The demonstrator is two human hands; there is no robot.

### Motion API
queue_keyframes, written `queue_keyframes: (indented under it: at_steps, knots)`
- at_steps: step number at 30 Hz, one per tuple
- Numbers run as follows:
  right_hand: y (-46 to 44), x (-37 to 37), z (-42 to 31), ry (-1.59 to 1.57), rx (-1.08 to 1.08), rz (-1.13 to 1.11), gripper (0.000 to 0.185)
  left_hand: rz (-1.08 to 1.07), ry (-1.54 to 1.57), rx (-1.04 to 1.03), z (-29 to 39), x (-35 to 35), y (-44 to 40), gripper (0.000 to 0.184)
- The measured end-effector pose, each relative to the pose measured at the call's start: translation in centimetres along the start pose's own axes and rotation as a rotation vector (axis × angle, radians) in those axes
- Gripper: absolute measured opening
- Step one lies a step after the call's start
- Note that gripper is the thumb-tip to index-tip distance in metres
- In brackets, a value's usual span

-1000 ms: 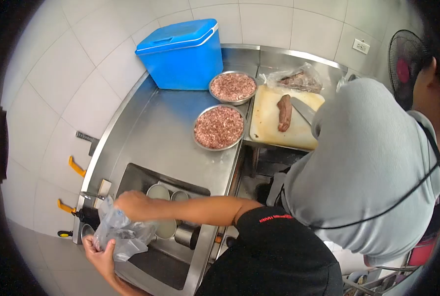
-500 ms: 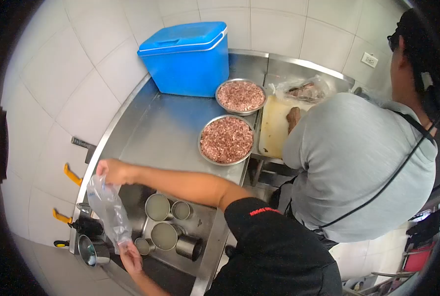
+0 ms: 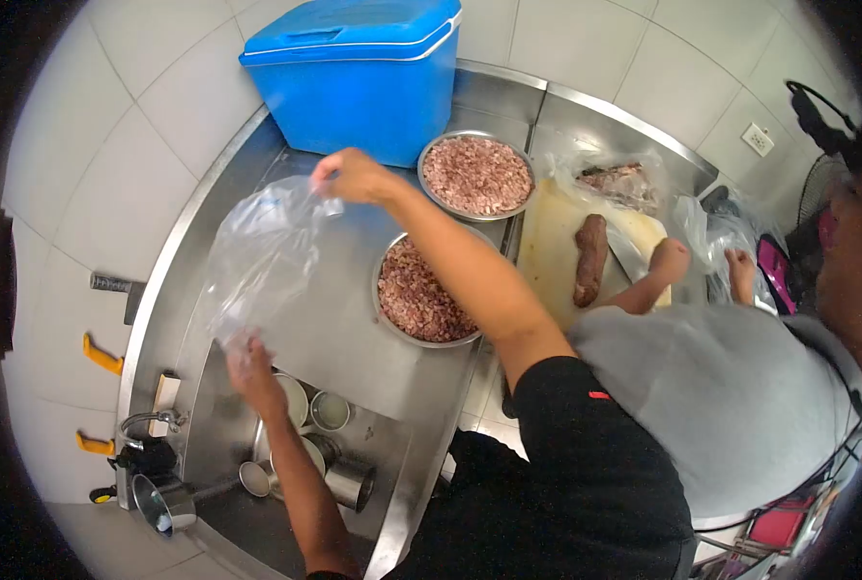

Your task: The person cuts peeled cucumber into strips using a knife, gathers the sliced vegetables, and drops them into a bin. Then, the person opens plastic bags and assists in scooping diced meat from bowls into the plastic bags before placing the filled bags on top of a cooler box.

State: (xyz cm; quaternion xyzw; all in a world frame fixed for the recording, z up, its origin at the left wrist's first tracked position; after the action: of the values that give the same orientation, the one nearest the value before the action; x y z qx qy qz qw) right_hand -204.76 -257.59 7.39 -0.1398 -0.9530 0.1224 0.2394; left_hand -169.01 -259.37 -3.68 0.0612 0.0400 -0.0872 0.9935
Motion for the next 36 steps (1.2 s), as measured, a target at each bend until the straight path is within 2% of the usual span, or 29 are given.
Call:
queue_keyframes:
  at_steps: [2,4,7,9,11,15,17,20,21,24,26,27,29,32,36]
  knots:
    - [0.7,1.5,1.9,-0.044,-0.074,0.010,0.014,-0.137,0.039,-0.005,-0.9,-3.9,-0.5,0.033]
    - [1.8,2.4,5.5,-0.214,-0.162,0.036,0.015,-0.163,0.076,-0.029,-3.6,-6.1,-2.1,0.035]
    - [3.5,3.6,7.6,-0.038,-0.099,-0.040,0.021,-0.182,0.147,-0.047,-6.9,-8.6,-3.4,0.041]
    - [4.0,3.9,9.5,-0.019,-0.167,-0.050,0.018,-0.174,0.174,-0.040,-7.4,-9.6,-3.8,0.045]
    - [5.4,4.1,9.8,0.038,-0.216,-0.055,0.020,-0.057,-0.020,-0.070,-7.8,-9.9,-3.9,0.050]
    - [6.9,4.6,10.2,0.046,-0.285,-0.098,0.024,-0.175,-0.060,-0.020,-8.2,-11.6,-3.2,0.050]
    - [8.3,5.2,9.7,0.223,-0.249,-0.205,0.034,-0.103,-0.339,-0.145,-7.3,-12.0,-1.9,0.048]
    - [9.8,5.9,10.3,0.266,-0.225,-0.253,0.031,-0.097,-0.527,-0.219,-7.2,-12.0,-0.3,0.046]
    - [10.1,5.9,10.4,0.301,-0.138,-0.240,0.030,-0.099,-0.528,-0.207,-7.3,-12.2,0.2,0.046]
    - [11.0,6.0,11.0,0.319,-0.208,-0.239,0.026,-0.133,-0.596,-0.075,-8.3,-12.6,1.7,0.037]
    - [11.0,5.8,10.2,0.347,-0.146,-0.223,0.025,-0.194,-0.062,0.195,-9.4,-13.4,2.3,0.029]
    - [10.9,5.7,10.4,0.333,-0.141,-0.232,0.025,-0.194,-0.065,0.189,-8.5,-14.1,3.1,0.029]
    - [10.8,5.4,10.8,0.315,-0.130,-0.248,0.025,-0.320,0.095,0.313,-7.7,-15.5,5.0,0.024]
    - [11.1,5.4,11.3,0.152,-0.194,-0.225,0.024,-0.349,-0.061,0.318,-7.8,-16.2,5.1,0.029]
    - [11.3,6.2,10.9,0.352,-0.245,-0.193,0.024,-0.358,-0.153,0.350,-10.4,-16.8,3.2,0.042]
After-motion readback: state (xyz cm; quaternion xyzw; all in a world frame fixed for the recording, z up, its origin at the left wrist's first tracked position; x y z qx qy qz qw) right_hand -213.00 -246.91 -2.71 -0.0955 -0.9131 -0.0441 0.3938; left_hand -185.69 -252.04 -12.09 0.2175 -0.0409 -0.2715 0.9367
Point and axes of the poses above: each hand's wrist, its own y-axis away from the middle knuckle, its own x-axis out of the back of the hand, z = x × y, the point moved 5 cm from there along -y, towards the middle knuckle, and after that the axes turned 13 degrees about x, right-handed, at the moved point
